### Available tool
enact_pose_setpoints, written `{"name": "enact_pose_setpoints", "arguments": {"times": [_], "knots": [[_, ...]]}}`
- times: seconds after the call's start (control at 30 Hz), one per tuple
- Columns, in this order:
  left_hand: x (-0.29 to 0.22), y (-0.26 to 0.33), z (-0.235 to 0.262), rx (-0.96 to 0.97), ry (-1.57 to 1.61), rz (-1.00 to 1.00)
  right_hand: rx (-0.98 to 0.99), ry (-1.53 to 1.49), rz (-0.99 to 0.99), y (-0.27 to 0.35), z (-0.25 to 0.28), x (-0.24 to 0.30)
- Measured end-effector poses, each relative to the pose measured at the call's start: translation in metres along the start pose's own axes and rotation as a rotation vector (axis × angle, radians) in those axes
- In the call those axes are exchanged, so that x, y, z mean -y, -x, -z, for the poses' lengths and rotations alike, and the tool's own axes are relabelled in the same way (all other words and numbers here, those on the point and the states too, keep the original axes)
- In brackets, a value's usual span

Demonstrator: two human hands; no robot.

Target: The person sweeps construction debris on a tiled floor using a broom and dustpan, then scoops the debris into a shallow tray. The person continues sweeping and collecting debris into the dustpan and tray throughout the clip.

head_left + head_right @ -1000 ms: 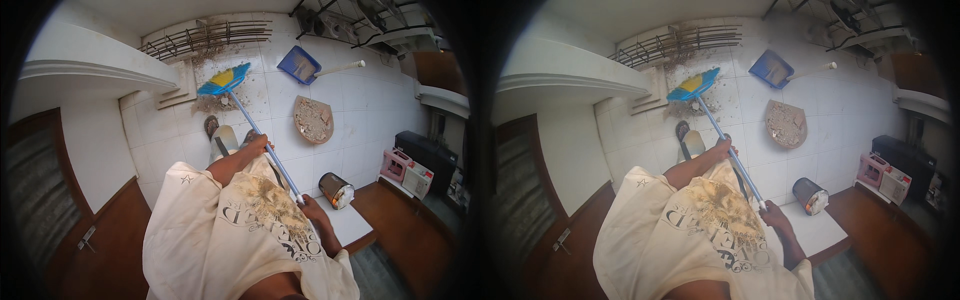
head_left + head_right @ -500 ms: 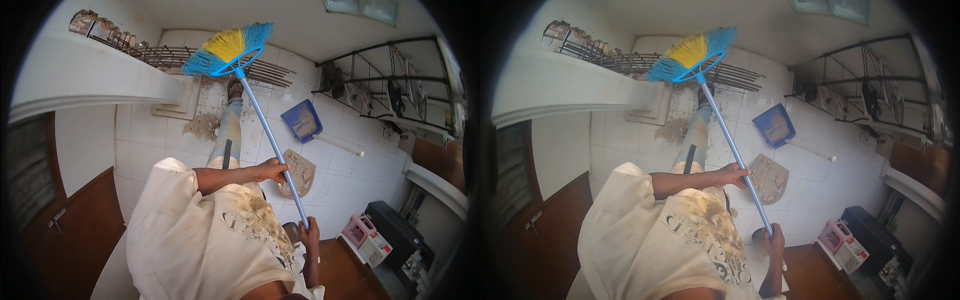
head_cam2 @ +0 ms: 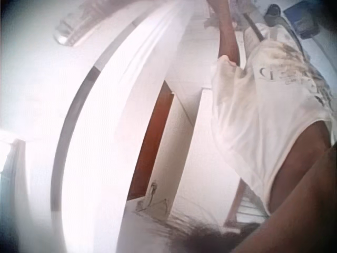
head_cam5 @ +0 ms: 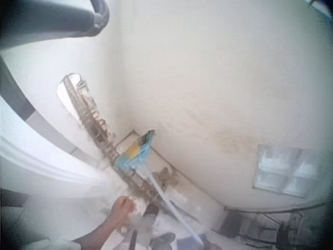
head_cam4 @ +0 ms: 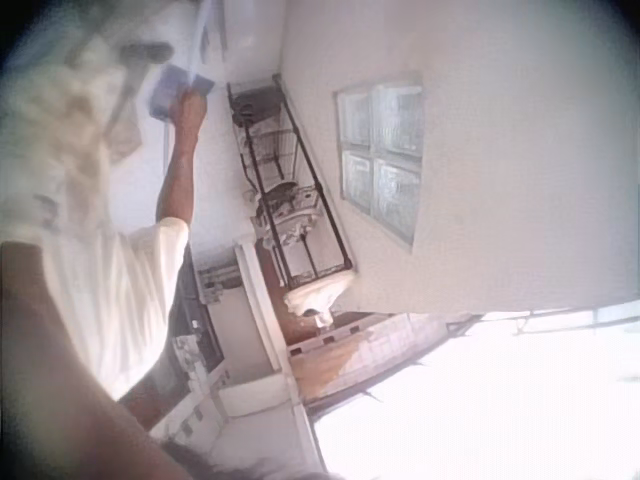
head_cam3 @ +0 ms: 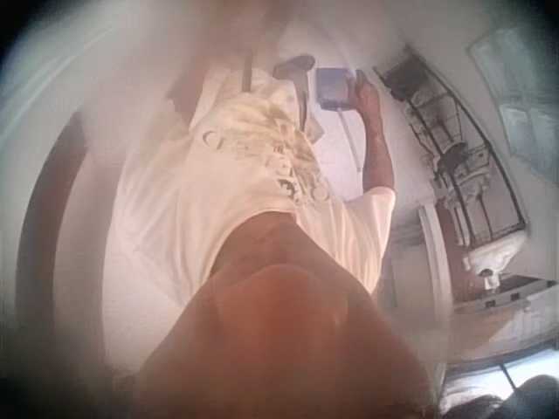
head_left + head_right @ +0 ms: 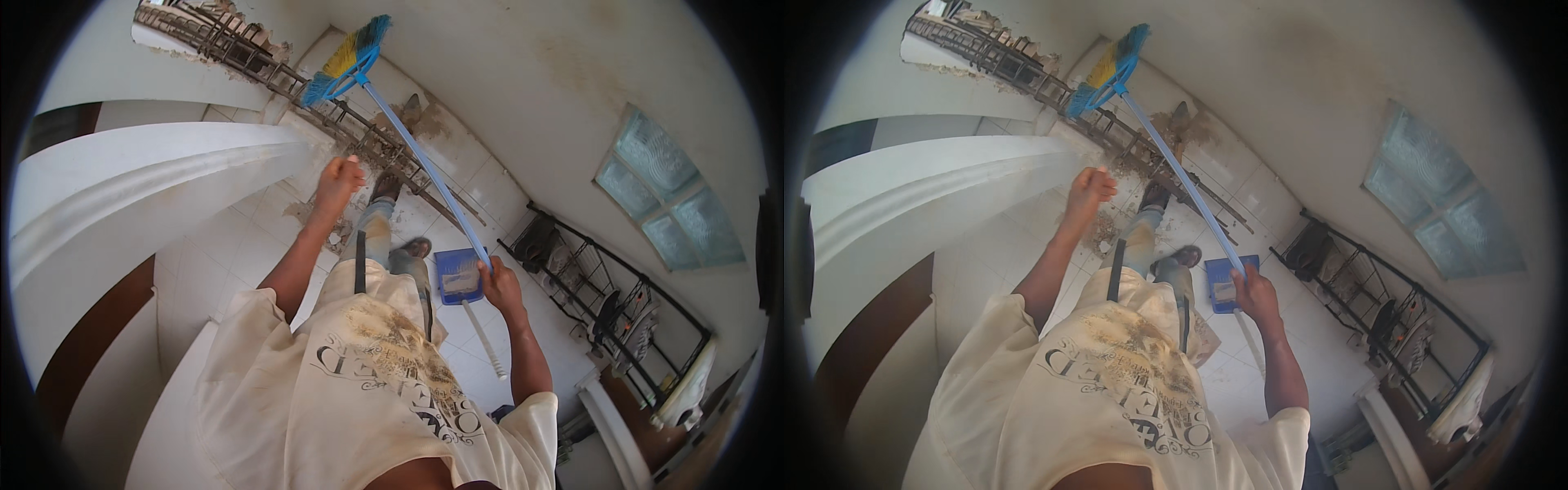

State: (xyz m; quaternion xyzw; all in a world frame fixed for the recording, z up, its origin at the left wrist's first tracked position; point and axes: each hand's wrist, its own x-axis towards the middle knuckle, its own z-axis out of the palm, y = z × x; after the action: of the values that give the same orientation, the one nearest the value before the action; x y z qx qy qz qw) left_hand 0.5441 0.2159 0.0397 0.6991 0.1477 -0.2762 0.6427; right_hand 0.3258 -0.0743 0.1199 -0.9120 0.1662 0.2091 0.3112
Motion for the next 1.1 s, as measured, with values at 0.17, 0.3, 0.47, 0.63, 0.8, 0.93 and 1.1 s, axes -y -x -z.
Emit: {"name": "enact_pose_setpoints", "arguments": {"times": [0.17, 0.3, 0.47, 0.63, 0.8, 0.93, 1.1], "knots": [[0.066, 0.033, 0.080, -0.378, -0.046, 0.257, 0.040, 0.109, 0.124, -0.154, -0.023, 0.024], [0.152, 0.138, 0.095, -0.559, 0.088, 0.512, -0.089, 0.356, 0.206, -0.284, -0.048, 0.064], [0.245, 0.298, 0.045, -0.849, 0.338, 0.855, 0.076, 0.393, 0.167, -0.364, -0.070, 0.048], [0.324, 0.399, -0.052, -0.609, 0.521, 1.224, 0.237, 0.241, 0.116, -0.413, -0.103, 0.006], [0.341, 0.389, -0.055, -0.396, 0.328, 0.982, 0.207, 0.169, 0.198, -0.456, -0.149, 0.022], [0.296, 0.352, -0.036, -0.515, 0.651, 1.029, 0.285, 0.269, 0.121, -0.487, -0.146, 0.032], [0.237, 0.286, -0.021, -0.759, 0.456, 0.955, 0.475, 0.449, 0.101, -0.484, -0.130, 0.010]]}}
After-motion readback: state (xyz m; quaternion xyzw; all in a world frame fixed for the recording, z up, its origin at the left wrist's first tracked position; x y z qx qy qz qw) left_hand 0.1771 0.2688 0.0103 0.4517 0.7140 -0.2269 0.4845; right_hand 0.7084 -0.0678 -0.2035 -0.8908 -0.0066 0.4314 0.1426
